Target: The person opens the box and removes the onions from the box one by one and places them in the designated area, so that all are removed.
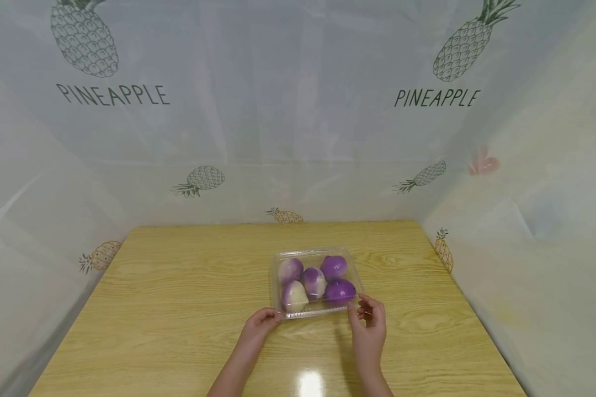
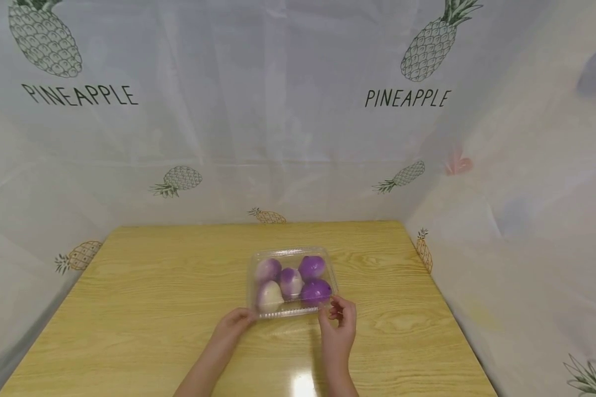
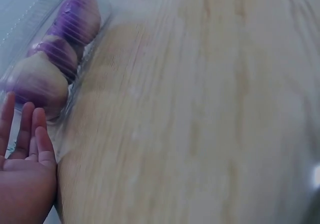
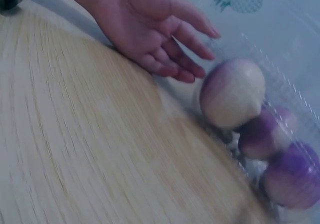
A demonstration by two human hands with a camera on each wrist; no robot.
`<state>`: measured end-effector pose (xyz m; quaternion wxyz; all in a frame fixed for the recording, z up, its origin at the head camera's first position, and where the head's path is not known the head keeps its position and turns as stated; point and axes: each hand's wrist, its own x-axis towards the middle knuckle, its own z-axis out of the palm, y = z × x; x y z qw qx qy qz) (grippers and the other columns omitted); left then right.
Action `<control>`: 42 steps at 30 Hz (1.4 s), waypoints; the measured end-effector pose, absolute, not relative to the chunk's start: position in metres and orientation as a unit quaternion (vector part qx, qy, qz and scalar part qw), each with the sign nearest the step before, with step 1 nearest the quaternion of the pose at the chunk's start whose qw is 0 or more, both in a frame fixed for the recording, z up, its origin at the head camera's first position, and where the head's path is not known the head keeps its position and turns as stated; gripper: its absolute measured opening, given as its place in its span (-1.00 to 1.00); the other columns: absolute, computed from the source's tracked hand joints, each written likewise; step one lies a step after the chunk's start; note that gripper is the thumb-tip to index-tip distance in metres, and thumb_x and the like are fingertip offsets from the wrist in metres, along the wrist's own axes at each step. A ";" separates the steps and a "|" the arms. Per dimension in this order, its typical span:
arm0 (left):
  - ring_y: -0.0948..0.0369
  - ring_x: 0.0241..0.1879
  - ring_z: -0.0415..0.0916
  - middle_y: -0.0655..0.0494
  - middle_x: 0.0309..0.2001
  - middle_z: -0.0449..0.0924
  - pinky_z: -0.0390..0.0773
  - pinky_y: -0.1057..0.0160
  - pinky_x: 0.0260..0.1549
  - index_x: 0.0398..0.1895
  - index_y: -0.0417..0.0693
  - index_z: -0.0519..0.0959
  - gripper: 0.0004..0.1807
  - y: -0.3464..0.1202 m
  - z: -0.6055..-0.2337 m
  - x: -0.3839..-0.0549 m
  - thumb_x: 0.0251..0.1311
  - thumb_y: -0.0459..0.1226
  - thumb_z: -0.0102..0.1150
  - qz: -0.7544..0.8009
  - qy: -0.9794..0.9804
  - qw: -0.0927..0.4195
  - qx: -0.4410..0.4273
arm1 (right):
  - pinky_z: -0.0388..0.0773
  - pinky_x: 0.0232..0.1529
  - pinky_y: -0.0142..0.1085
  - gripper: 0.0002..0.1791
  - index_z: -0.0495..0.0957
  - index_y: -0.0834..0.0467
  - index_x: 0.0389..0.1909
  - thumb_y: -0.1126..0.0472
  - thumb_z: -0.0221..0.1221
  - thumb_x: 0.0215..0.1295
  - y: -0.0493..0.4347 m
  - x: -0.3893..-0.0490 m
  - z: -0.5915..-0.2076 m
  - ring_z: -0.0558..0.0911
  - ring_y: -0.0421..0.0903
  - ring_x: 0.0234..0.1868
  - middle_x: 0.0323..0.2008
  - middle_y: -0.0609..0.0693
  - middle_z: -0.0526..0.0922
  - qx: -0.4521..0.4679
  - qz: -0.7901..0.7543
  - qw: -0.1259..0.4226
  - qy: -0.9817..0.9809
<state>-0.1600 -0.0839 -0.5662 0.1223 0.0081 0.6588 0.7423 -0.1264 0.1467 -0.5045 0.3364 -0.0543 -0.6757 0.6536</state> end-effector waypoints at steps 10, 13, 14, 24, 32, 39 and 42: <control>0.15 -0.06 0.48 0.00 -0.10 0.53 0.52 0.31 -0.05 -0.06 -0.34 0.54 -0.72 -0.084 -0.566 -0.159 0.22 -0.34 0.27 0.745 0.650 0.145 0.044 | 0.45 -0.23 -0.27 -0.74 0.58 0.39 -0.28 0.60 0.33 -0.03 0.115 -0.120 -0.498 0.46 0.08 -0.29 -0.31 0.29 0.53 0.049 0.602 0.299 -0.739; 0.15 -0.05 0.48 0.00 -0.08 0.53 0.52 0.30 -0.06 -0.07 -0.33 0.56 -0.72 -0.085 -0.566 -0.160 0.22 -0.33 0.27 0.741 0.654 0.147 0.048 | 0.41 -0.19 -0.33 -0.73 0.60 0.33 -0.30 0.57 0.37 -0.07 0.108 -0.120 -0.501 0.47 0.05 -0.27 -0.31 0.25 0.55 0.057 0.596 0.287 -0.748; 0.14 -0.05 0.47 0.01 -0.07 0.53 0.51 0.29 -0.05 -0.08 -0.32 0.56 -0.73 -0.085 -0.566 -0.160 0.22 -0.32 0.28 0.739 0.655 0.150 0.049 | 0.40 -0.17 -0.37 -0.72 0.60 0.31 -0.30 0.56 0.38 -0.08 0.106 -0.120 -0.504 0.48 0.05 -0.26 -0.31 0.25 0.56 0.057 0.597 0.282 -0.749; 0.07 0.03 0.42 0.00 0.01 0.51 0.44 0.12 0.06 -0.06 -0.24 0.59 -0.72 -0.089 -0.567 -0.163 0.25 -0.25 0.26 0.722 0.666 0.166 0.086 | 0.37 -0.06 -0.32 -0.57 0.63 0.12 -0.32 0.49 0.52 -0.27 0.094 -0.132 -0.544 0.46 -0.13 -0.13 -0.24 -0.13 0.58 0.119 0.512 0.314 -0.790; 0.07 0.04 0.41 0.01 -0.03 0.55 0.36 0.09 0.07 -0.05 -0.27 0.60 -0.72 -0.090 -0.567 -0.167 0.29 -0.25 0.21 0.721 0.666 0.164 0.097 | 0.20 -0.01 -0.28 -0.57 0.68 0.08 -0.39 0.41 0.57 -0.41 0.086 -0.136 -0.546 0.44 -0.17 -0.20 -0.33 -0.21 0.53 0.156 0.443 0.358 -0.807; 0.08 0.03 0.43 0.02 -0.06 0.58 0.32 0.08 0.10 -0.08 -0.23 0.64 -0.72 -0.090 -0.566 -0.163 0.33 -0.20 0.17 0.712 0.673 0.171 0.107 | 0.14 -0.06 -0.26 -0.58 0.72 0.06 -0.44 0.36 0.60 -0.48 0.078 -0.130 -0.551 0.40 -0.19 -0.25 -0.38 -0.20 0.49 0.150 0.392 0.366 -0.830; 0.09 0.05 0.42 0.02 -0.03 0.57 0.32 0.10 0.11 -0.07 -0.27 0.64 -0.72 -0.090 -0.567 -0.161 0.34 -0.22 0.17 0.715 0.669 0.173 0.108 | 0.13 -0.09 -0.22 -0.61 0.74 0.06 -0.46 0.35 0.60 -0.46 0.075 -0.128 -0.551 0.40 -0.20 -0.27 -0.40 -0.22 0.49 0.144 0.377 0.373 -0.836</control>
